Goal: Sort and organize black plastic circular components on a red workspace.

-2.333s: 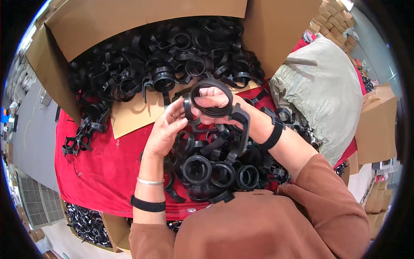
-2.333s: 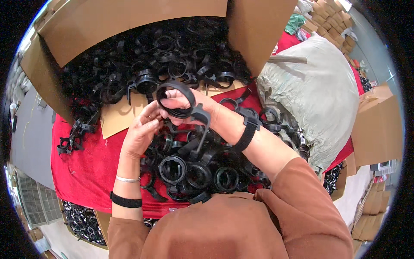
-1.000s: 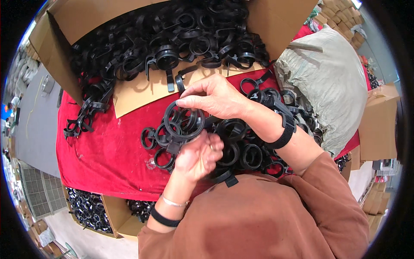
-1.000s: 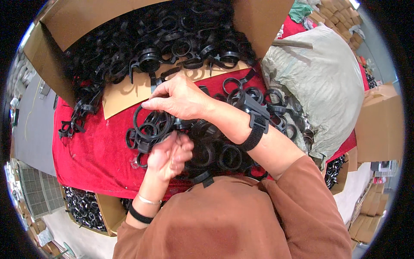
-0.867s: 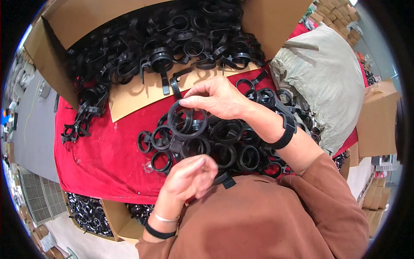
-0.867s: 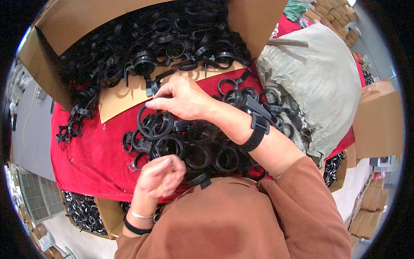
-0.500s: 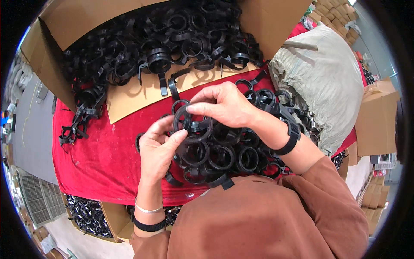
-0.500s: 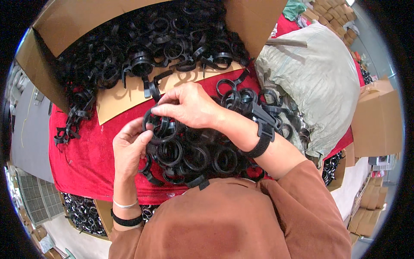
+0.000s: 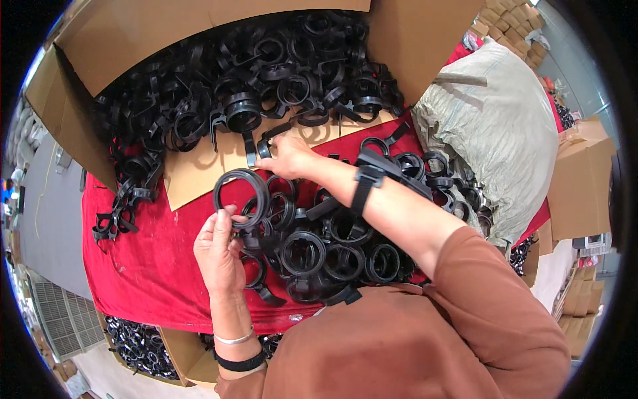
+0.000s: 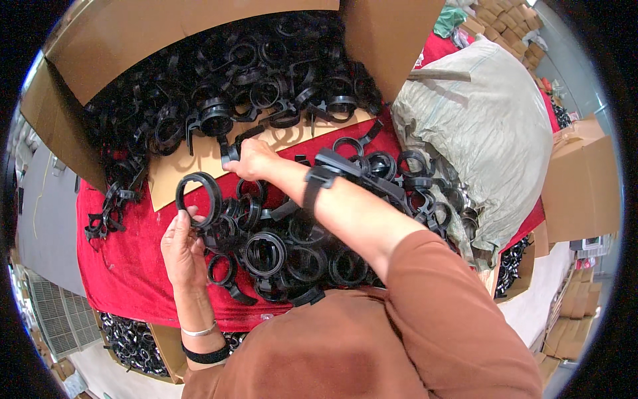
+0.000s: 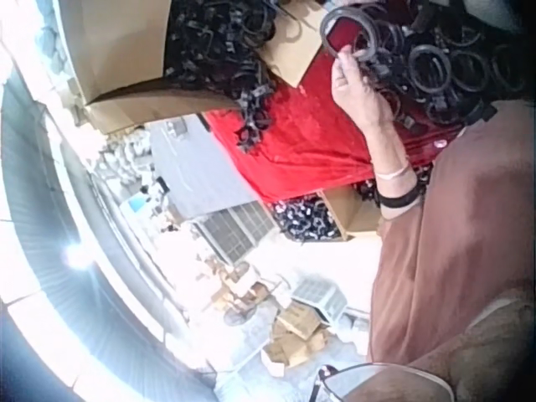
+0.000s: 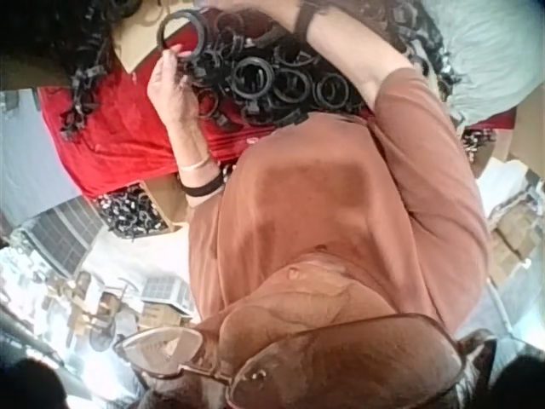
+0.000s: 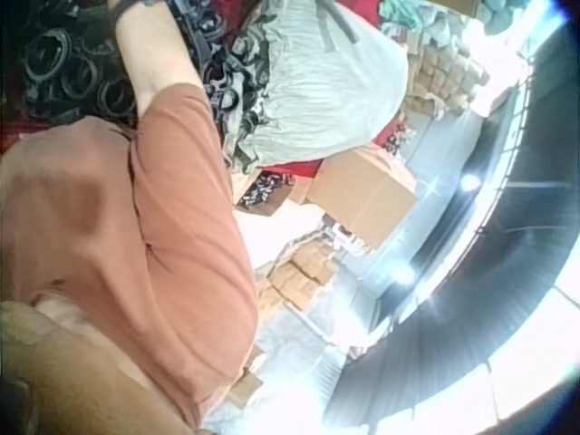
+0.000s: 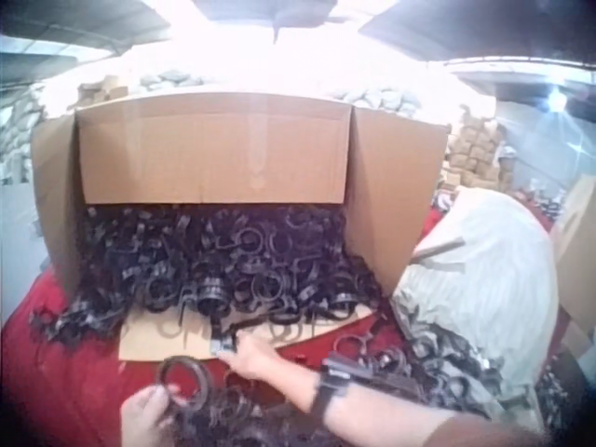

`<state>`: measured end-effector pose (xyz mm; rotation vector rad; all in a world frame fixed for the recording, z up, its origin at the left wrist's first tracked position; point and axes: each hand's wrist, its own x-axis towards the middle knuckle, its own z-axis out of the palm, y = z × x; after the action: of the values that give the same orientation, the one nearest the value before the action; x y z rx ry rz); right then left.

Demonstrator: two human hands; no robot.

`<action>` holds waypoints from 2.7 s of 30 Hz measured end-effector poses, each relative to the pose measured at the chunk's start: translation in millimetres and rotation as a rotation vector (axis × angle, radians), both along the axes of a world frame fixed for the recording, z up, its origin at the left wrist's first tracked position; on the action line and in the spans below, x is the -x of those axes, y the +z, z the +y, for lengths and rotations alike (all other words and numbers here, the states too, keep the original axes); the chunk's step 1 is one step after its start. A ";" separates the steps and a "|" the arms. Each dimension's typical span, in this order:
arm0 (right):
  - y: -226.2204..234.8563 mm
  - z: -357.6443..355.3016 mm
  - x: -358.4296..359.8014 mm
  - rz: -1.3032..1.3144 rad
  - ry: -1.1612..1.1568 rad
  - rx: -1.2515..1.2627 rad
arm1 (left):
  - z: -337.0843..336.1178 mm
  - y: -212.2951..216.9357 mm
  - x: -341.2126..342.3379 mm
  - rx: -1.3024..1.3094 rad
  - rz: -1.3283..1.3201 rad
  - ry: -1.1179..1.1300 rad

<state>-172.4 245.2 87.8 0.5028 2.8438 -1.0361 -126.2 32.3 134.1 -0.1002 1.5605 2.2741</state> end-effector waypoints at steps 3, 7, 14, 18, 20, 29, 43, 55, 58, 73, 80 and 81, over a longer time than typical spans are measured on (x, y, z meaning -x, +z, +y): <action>-13.5 -0.5 11.0 0.089 -0.048 0.185 | -5.1 0.2 3.2 -0.069 0.034 0.082; 17.6 11.9 -12.0 0.084 -0.185 1.090 | -27.2 1.3 8.6 -0.141 0.018 0.236; 33.5 29.2 -54.1 -0.053 -0.138 1.635 | -31.4 0.5 11.8 -0.129 -0.028 0.271; 42.0 29.2 -73.1 -0.056 -0.120 1.665 | -23.4 7.5 4.8 -0.109 -0.020 0.238; 53.0 28.6 -93.7 -0.118 -0.093 1.690 | -23.9 11.9 -3.2 -0.094 -0.004 0.211; 71.4 24.3 -163.0 -0.249 0.010 0.995 | -7.1 29.7 -29.4 0.067 0.060 0.100; 115.2 16.2 -204.5 0.128 0.060 1.181 | 39.9 46.1 -71.7 0.006 0.231 -0.258; 119.7 163.1 -480.2 1.149 -0.947 0.712 | 66.5 45.4 -111.7 0.522 1.365 -0.773; 73.0 163.5 -577.2 1.073 -1.338 0.585 | 76.8 39.9 -132.4 0.571 1.451 -1.029; -53.0 118.0 -712.1 0.027 -1.671 -0.498 | 79.1 -14.9 -154.7 0.833 1.785 -1.153; -15.6 87.2 -493.9 0.268 -0.729 -0.345 | 59.3 -25.3 -151.8 1.104 1.736 -0.711; -23.2 93.4 -477.6 0.276 -0.716 -0.336 | 56.7 -25.8 -151.2 1.162 1.699 -0.681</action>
<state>305.2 338.6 64.6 1.6082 3.1585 -0.7133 25.0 89.0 108.2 2.0250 2.6118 0.2907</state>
